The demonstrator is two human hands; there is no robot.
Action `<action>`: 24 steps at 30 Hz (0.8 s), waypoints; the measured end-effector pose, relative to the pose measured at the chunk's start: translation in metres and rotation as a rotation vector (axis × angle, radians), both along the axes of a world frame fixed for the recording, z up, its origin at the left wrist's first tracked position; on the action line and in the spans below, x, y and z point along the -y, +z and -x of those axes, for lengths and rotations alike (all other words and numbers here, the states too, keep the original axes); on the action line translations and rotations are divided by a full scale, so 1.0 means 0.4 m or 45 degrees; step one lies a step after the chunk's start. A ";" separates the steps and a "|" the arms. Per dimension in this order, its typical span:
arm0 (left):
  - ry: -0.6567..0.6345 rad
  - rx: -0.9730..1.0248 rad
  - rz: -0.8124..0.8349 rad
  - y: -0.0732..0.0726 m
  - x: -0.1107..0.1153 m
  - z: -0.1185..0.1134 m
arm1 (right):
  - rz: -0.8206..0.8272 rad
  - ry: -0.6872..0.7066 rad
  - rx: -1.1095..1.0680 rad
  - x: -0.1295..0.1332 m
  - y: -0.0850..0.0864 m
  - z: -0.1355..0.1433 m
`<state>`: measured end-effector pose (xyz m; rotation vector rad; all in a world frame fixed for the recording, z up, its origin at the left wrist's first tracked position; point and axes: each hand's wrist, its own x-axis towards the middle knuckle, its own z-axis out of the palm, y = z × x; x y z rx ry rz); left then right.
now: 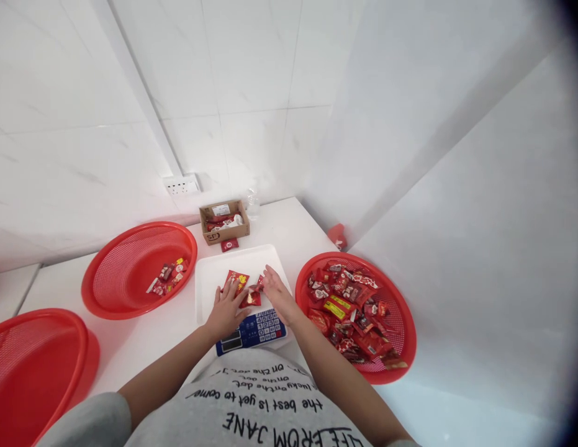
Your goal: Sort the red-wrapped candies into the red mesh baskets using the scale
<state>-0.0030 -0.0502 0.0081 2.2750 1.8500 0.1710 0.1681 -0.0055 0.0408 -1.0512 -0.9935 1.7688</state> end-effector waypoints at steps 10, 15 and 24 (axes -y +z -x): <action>-0.007 0.057 -0.126 0.009 0.011 0.005 | -0.379 -0.429 1.007 0.031 -0.087 -0.232; -0.272 0.013 -0.103 0.003 -0.053 -0.050 | -0.351 -0.166 1.431 0.042 -0.211 -0.303; -0.435 -0.014 0.022 0.008 -0.123 -0.049 | -0.338 0.074 1.508 0.073 -0.288 -0.331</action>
